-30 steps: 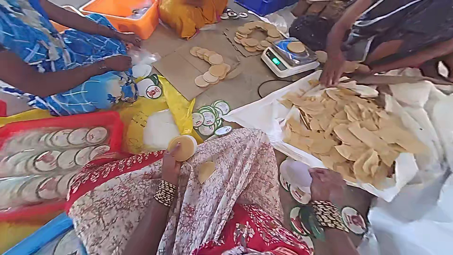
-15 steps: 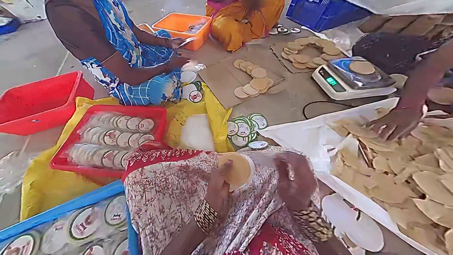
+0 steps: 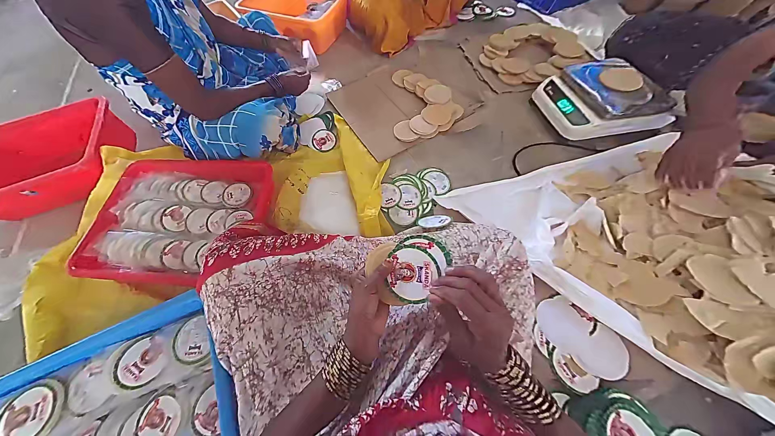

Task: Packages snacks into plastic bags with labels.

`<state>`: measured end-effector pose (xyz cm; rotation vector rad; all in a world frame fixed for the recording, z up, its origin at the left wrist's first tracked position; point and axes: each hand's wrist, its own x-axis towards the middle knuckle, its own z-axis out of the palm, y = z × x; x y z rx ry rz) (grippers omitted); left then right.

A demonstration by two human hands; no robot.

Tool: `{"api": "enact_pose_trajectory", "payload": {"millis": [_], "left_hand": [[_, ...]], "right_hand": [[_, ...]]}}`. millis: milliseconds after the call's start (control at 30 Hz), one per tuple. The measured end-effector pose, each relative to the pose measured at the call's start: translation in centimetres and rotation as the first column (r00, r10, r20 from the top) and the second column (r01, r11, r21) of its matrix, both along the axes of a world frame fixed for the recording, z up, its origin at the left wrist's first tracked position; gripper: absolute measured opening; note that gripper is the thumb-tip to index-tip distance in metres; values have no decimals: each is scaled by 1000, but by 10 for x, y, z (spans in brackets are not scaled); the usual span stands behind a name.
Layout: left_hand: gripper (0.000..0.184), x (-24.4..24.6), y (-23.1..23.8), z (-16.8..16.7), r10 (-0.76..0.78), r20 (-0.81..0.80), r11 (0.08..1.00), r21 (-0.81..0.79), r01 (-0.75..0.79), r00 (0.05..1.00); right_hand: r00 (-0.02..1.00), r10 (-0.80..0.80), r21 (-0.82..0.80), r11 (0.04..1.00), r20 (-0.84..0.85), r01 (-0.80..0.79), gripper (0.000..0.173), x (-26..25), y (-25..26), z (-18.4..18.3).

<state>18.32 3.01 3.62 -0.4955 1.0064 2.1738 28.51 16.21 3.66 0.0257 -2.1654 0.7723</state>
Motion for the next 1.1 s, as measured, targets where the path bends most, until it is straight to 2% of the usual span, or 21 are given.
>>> {"api": "enact_pose_trajectory", "payload": {"millis": [100,167,200,233,300,333,367,533,567,600,633,667,733,767,800,867,900,967,1000,1033,1100], "left_hand": [[22,2,-2,3,2,-35,1000,9,-2,999],[22,4,-2,5,0,-65,1000,-1,0,998],[23,5,-2,5,-7,-80,1000,1,7,997],[24,7,-2,5,-15,-91,1000,8,16,996],[23,11,0,6,-56,-117,998,-1,56,992],[21,13,2,6,-77,-133,997,-17,76,988],[20,16,3,6,-102,-153,995,-28,99,983],[19,20,8,6,-133,-119,990,-71,125,984],[18,20,8,6,-122,-105,991,-75,115,987],[17,19,8,6,-108,-98,992,-76,101,989],[16,18,8,6,-96,-95,993,-71,89,991],[15,18,7,5,-87,-94,995,-59,81,992],[16,18,8,2,-78,-79,997,-31,76,994],[18,19,11,3,-90,-64,996,-24,89,994],[20,20,14,4,-105,-39,994,-12,104,994],[29,25,21,4,-148,13,989,30,148,989],[34,27,25,7,-176,29,984,43,174,984],[36,32,32,12,-189,28,981,49,187,982],[32,34,36,15,-157,42,988,9,157,987],[31,33,37,17,-131,53,991,-10,132,990],[31,29,34,17,-117,34,993,-32,118,993]], "right_hand": [[995,-71,-223,971,72,85,37,0,4,11],[973,-89,-418,892,211,172,57,-3,5,15],[957,-60,-524,826,283,206,58,-5,5,18],[947,-7,-639,737,320,222,51,-6,5,21],[952,82,-799,568,295,199,17,-8,7,25],[955,89,-826,528,284,196,6,-8,10,26],[957,73,-832,515,279,203,4,-6,13,28],[921,-217,-716,580,323,388,5,20,54,34],[882,-296,-644,604,366,470,4,32,69,33],[803,-393,-493,640,449,589,9,45,84,32],[671,-498,-250,669,548,700,22,61,99,31],[576,-543,-69,689,612,722,41,76,112,29],[517,-483,23,746,707,665,76,93,126,25],[548,-437,-30,762,713,647,80,90,123,25],[609,-368,-136,771,703,622,76,82,113,25],[760,-123,-425,766,638,481,71,56,82,20],[815,10,-546,747,580,379,75,40,62,17],[854,186,-672,704,486,229,84,14,21,14],[869,216,-712,674,445,197,77,4,6,14],[892,214,-738,652,398,173,62,-3,-3,13],[906,183,-753,631,381,189,40,-12,-4,13]]}}
